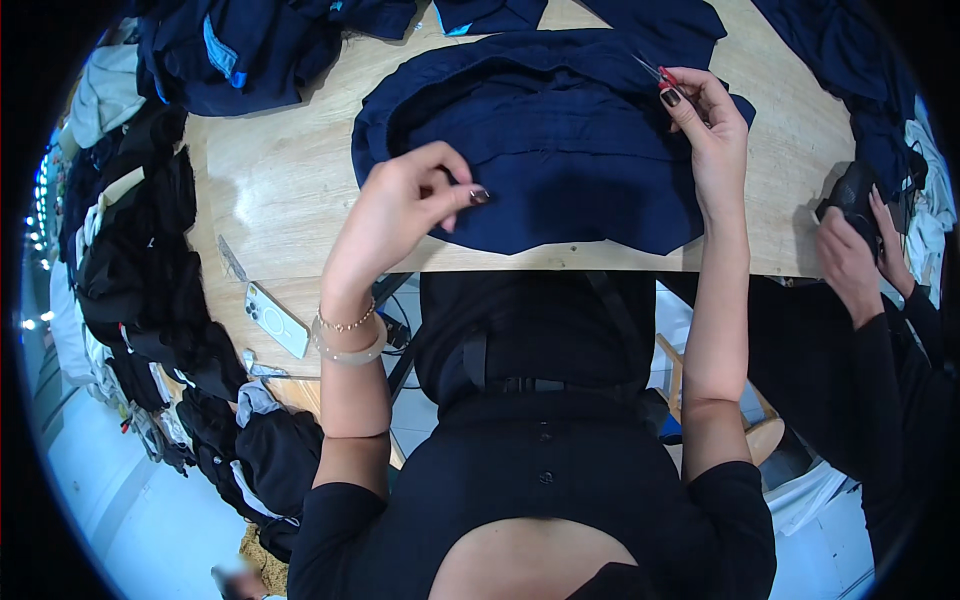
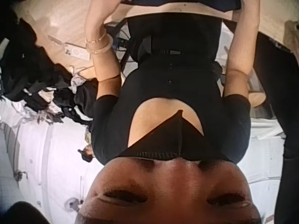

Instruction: Trimming excess threads from blue athletic shorts using a small pair of snips at a garment factory workbench.

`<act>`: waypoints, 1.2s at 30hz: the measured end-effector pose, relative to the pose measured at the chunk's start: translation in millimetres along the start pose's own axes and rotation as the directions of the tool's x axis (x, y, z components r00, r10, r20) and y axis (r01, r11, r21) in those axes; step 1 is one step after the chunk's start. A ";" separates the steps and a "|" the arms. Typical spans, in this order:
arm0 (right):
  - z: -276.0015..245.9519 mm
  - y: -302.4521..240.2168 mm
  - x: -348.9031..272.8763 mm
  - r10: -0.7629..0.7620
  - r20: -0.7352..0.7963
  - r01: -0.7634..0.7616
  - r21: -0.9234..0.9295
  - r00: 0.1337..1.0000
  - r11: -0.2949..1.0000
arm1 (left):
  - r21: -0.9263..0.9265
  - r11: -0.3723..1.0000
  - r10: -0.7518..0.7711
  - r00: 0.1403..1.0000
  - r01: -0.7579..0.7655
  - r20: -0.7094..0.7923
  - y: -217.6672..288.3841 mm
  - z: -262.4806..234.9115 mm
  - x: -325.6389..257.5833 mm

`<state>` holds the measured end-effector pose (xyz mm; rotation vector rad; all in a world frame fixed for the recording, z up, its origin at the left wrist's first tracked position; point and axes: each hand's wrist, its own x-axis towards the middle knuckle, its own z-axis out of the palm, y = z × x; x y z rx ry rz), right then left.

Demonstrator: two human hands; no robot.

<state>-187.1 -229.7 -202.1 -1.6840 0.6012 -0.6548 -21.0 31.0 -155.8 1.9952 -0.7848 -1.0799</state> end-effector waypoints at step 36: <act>41.8 -23.9 -2.3 -0.311 0.253 0.397 -0.458 0.916 0.795 | 0.318 0.875 0.457 0.839 -0.365 -0.294 15.6 29.4 65.4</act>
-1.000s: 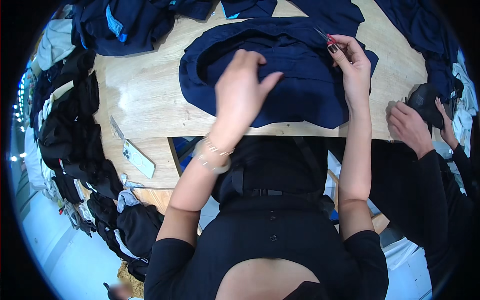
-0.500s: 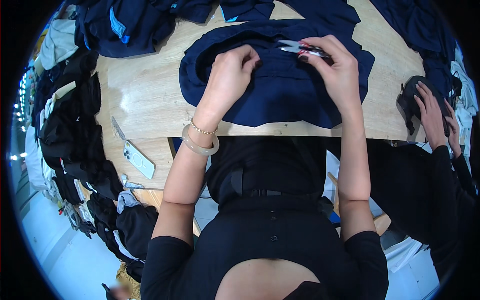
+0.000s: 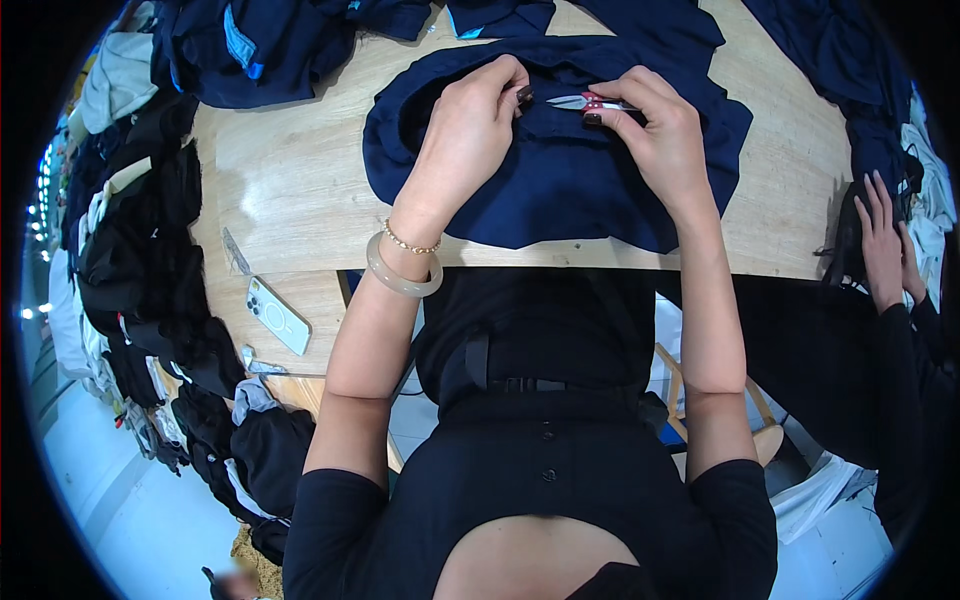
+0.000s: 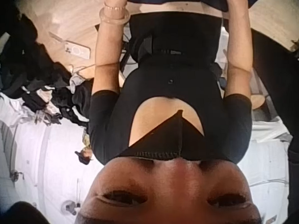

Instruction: Trimming excess threads from blue athletic shorts using a small pair of snips at a garment factory workbench.

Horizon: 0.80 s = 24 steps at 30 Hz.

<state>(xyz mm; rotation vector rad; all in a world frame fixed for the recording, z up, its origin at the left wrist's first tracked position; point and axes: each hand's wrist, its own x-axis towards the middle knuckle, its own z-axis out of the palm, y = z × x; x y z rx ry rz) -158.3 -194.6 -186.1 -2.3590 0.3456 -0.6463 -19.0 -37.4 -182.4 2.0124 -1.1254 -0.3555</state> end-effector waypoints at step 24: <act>-15.7 11.7 -1.0 0.158 -0.113 -0.130 0.224 0.981 0.966 | -0.754 0.214 -0.518 0.726 0.621 0.452 28.2 18.5 -62.4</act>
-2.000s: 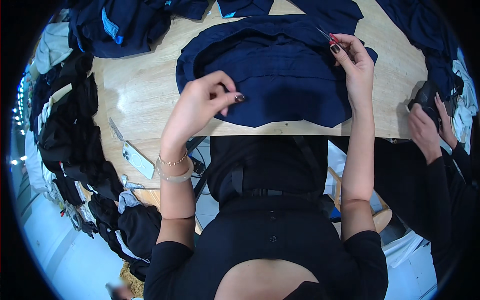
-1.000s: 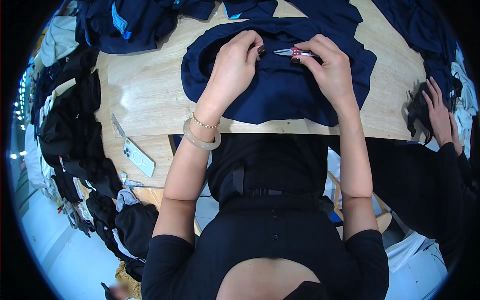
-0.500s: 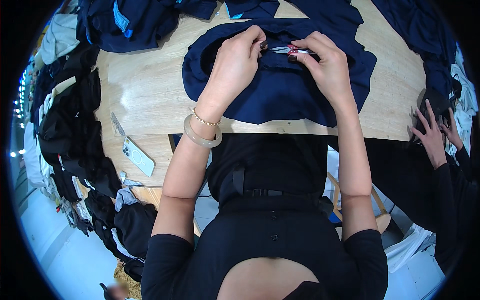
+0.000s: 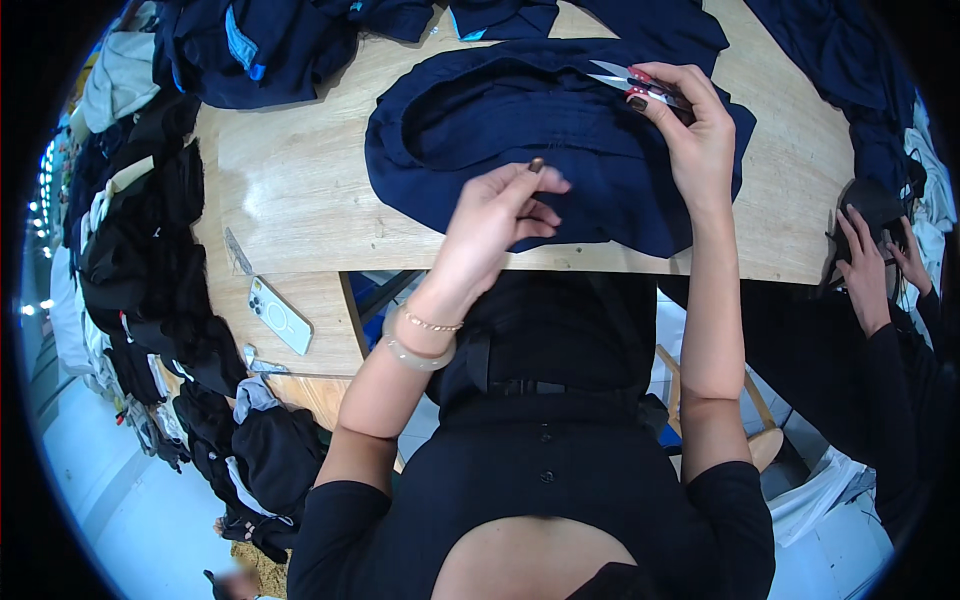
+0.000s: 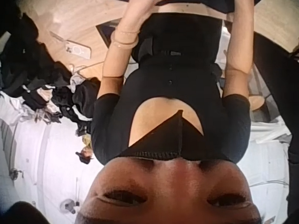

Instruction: Trimming excess threads from blue athletic shorts using a small pair of snips at a garment factory workbench.

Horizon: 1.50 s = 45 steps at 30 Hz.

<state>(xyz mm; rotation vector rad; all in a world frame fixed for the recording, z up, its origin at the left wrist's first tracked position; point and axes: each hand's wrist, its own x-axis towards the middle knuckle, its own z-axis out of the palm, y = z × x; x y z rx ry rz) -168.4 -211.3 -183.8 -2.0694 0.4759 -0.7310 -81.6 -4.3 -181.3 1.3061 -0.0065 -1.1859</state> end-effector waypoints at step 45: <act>7.3 -19.3 -9.1 -0.150 0.013 0.150 -0.148 0.989 0.978 | -0.682 0.732 0.041 0.997 0.011 0.059 -6.3 29.7 25.2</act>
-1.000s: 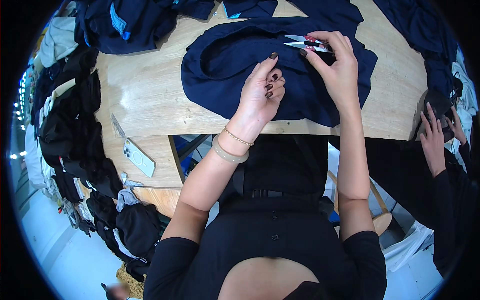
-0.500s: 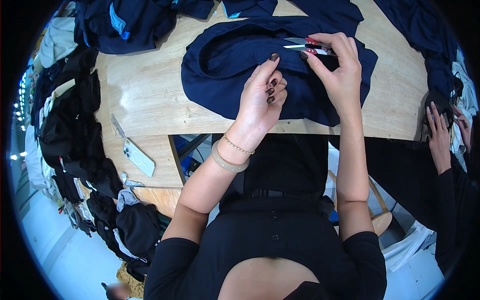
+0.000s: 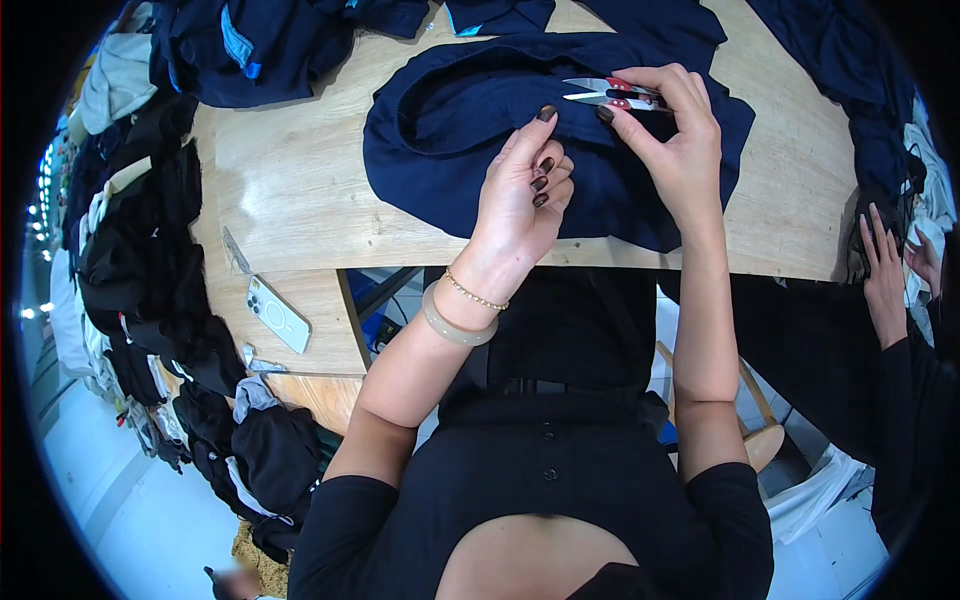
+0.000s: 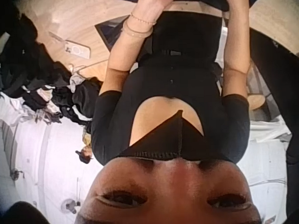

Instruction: Trimming excess threads from blue athletic shorts using a small pair of snips at a garment factory workbench.

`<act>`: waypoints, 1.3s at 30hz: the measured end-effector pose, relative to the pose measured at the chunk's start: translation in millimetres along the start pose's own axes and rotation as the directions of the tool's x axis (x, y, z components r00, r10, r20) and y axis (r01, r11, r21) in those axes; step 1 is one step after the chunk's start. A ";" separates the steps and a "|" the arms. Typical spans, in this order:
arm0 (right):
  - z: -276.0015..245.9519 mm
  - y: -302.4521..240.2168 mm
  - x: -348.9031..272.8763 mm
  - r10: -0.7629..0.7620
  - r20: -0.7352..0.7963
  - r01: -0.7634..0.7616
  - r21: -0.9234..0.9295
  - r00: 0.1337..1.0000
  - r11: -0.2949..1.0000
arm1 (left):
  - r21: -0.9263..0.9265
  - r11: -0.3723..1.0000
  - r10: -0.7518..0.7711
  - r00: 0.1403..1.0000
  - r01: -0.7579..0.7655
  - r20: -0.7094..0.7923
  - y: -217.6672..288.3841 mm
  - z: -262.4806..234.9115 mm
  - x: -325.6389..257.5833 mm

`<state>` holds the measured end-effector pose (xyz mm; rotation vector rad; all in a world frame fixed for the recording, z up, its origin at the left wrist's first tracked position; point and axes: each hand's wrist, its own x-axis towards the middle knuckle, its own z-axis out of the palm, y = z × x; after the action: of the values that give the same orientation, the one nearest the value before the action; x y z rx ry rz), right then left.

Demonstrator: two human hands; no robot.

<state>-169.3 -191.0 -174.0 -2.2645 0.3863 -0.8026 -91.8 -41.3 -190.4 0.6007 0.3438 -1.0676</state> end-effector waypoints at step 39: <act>49.6 35.0 -5.8 0.482 0.123 -0.380 0.789 0.868 0.484 | 0.695 -0.583 0.458 0.536 -0.421 0.709 12.0 -31.5 44.2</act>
<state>-143.4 -187.8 -229.1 -1.1825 0.5023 -0.6440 -60.6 -49.3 -235.6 2.0622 -1.0769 0.1099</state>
